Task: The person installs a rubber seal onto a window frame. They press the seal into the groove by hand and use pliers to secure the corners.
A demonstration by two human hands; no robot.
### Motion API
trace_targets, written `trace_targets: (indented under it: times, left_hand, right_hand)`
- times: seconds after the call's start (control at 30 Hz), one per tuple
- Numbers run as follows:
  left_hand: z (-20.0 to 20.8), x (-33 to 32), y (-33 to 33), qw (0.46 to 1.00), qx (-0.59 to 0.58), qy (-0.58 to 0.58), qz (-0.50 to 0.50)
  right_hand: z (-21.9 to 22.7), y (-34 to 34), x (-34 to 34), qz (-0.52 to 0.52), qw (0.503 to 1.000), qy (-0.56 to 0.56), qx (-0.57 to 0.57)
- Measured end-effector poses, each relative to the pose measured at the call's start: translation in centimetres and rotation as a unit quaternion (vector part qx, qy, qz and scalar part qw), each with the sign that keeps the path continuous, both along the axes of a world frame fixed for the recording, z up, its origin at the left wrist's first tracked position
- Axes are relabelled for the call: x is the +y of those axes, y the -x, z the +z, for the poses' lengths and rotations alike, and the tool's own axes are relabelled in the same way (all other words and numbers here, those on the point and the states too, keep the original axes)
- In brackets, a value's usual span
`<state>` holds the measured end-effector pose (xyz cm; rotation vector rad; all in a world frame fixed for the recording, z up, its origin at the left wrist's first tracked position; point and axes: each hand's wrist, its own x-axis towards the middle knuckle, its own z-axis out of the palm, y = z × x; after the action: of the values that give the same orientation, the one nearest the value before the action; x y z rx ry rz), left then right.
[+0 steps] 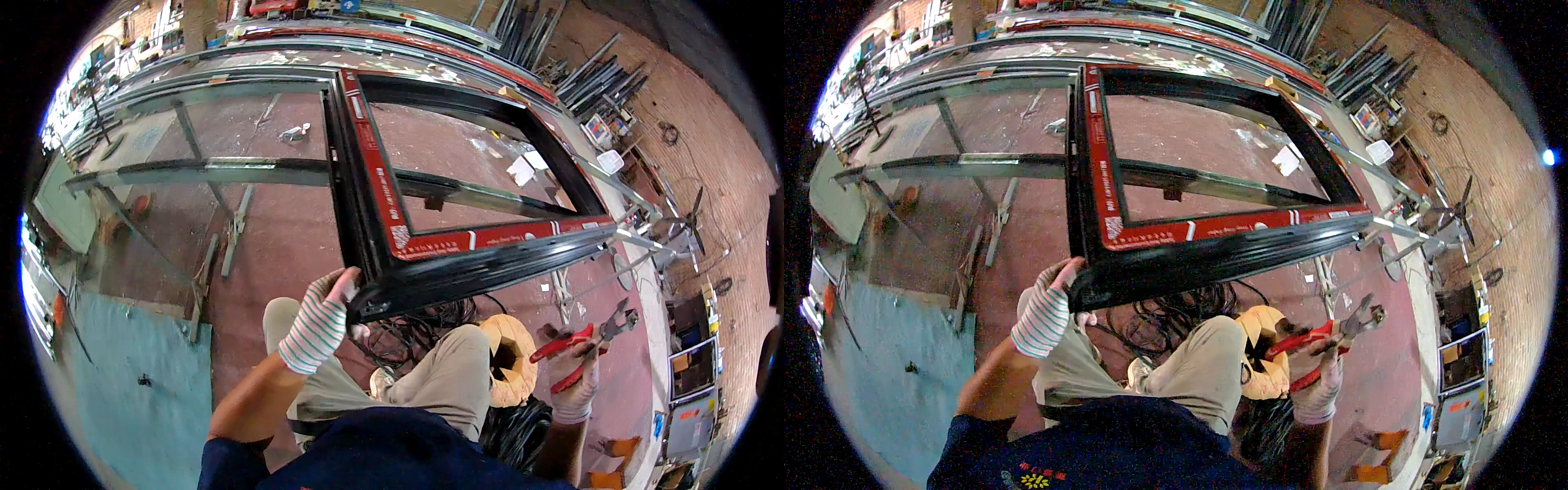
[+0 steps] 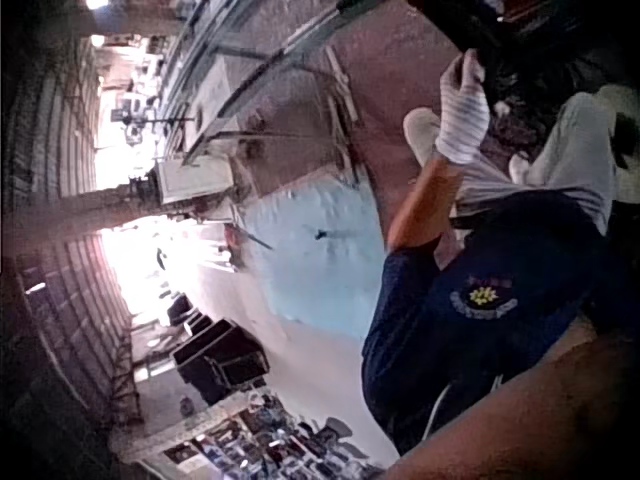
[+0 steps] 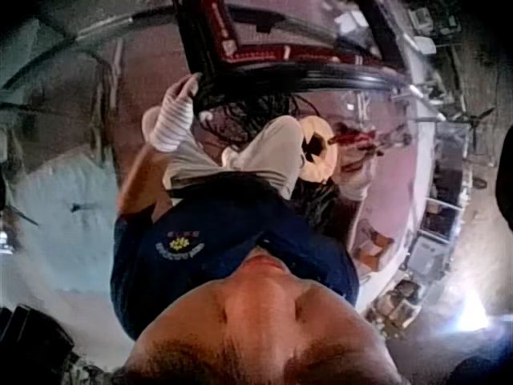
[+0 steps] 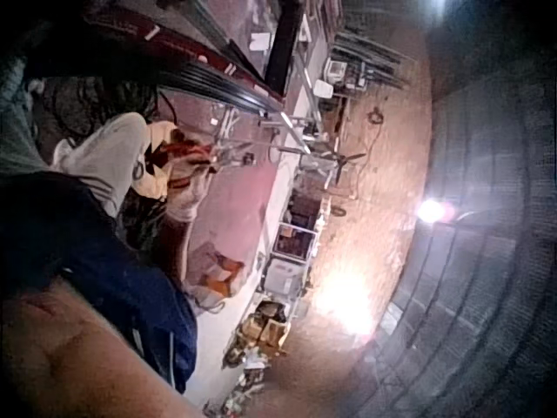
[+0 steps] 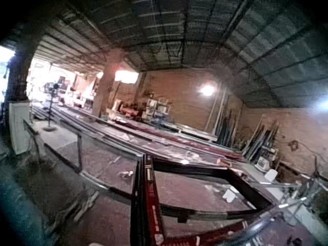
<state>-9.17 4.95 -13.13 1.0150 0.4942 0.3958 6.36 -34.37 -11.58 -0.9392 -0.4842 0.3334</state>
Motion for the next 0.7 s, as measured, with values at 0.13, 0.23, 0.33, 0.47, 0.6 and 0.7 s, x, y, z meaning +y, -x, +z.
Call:
trace_targets:
  times: [0.13,0.23,0.33,0.47,0.6,0.7]
  left_hand:
    - [-1.0,0.0,0.6,0.998,0.005,0.046,-0.033]
    - [-0.6,-0.8,1.7,0.996,-0.074,-0.03,0.045]
    - [1.2,0.5,1.9,0.998,0.012,-0.007,-0.068]
    - [6.8,0.5,3.9,0.989,0.052,-0.111,-0.079]
    - [8.9,0.5,3.5,0.978,0.032,-0.174,-0.11]
    - [9.5,0.6,3.1,0.978,0.05,-0.148,-0.137]
  right_hand:
    - [3.6,-3.8,2.4,0.012,0.984,0.133,-0.118]
    - [8.3,-5.5,4.8,0.021,0.939,0.256,-0.227]
    - [15.2,-5.3,8.2,0.018,0.829,0.385,-0.405]
    - [20.9,-8.0,14.5,0.056,0.71,0.427,-0.557]
    - [24.2,-9.1,21.2,0.128,0.636,0.402,-0.646]
    - [25.0,-8.7,27.0,0.215,0.512,0.338,-0.76]
